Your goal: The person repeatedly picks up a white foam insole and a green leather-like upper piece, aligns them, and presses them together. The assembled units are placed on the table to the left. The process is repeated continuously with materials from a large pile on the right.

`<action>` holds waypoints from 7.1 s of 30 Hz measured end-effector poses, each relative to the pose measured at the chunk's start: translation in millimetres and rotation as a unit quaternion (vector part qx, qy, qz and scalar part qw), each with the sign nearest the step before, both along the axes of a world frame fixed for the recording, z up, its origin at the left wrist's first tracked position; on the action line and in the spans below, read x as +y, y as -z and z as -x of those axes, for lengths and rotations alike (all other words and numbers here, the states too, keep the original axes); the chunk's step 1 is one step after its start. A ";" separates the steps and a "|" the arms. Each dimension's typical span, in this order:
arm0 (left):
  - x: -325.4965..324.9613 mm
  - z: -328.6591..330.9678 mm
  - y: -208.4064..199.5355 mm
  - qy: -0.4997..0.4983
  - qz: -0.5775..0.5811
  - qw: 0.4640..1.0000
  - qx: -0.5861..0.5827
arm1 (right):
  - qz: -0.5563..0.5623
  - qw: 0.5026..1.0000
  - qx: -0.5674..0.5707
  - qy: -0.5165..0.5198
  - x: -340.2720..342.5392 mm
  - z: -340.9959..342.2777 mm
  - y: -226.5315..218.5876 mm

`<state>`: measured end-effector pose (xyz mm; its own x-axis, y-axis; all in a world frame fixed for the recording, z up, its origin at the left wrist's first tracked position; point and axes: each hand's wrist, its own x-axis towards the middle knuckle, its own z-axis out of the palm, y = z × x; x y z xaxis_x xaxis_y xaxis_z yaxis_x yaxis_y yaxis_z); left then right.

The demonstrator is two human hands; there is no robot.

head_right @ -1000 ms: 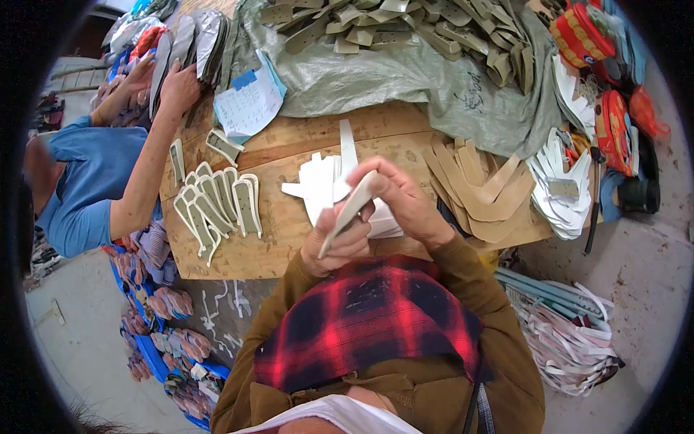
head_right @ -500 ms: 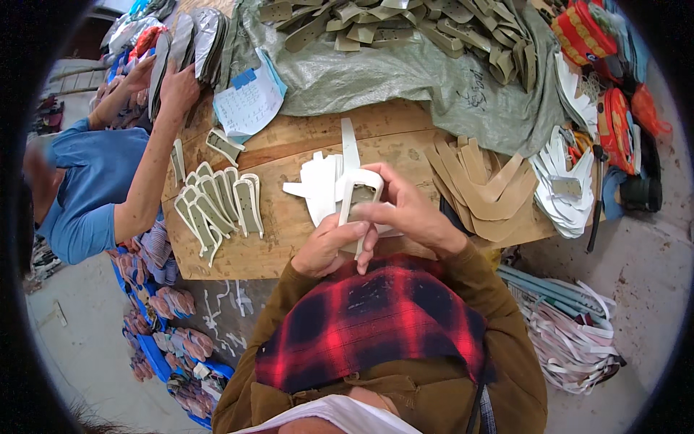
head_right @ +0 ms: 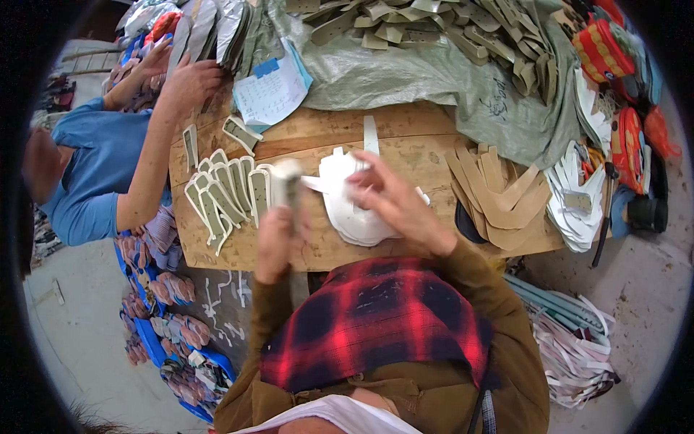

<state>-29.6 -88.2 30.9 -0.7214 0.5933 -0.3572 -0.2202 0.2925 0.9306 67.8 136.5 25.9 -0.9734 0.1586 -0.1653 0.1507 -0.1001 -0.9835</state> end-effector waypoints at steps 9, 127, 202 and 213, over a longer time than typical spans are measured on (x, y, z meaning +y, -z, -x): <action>-40.9 22.1 2.8 -0.100 0.142 0.899 0.402 | -0.535 0.823 0.132 -0.138 38.0 30.0 23.3; 104.4 -39.3 -30.7 -0.098 -0.385 0.832 -0.386 | -0.358 0.897 0.237 0.101 19.5 0.4 -57.5; 88.8 -34.0 -61.8 0.015 -0.036 0.974 0.222 | -0.531 0.817 0.211 0.070 12.7 -27.5 -26.3; 88.2 -20.6 -58.2 0.093 -0.049 0.975 0.194 | -0.466 0.872 0.149 0.024 14.6 -27.7 -30.0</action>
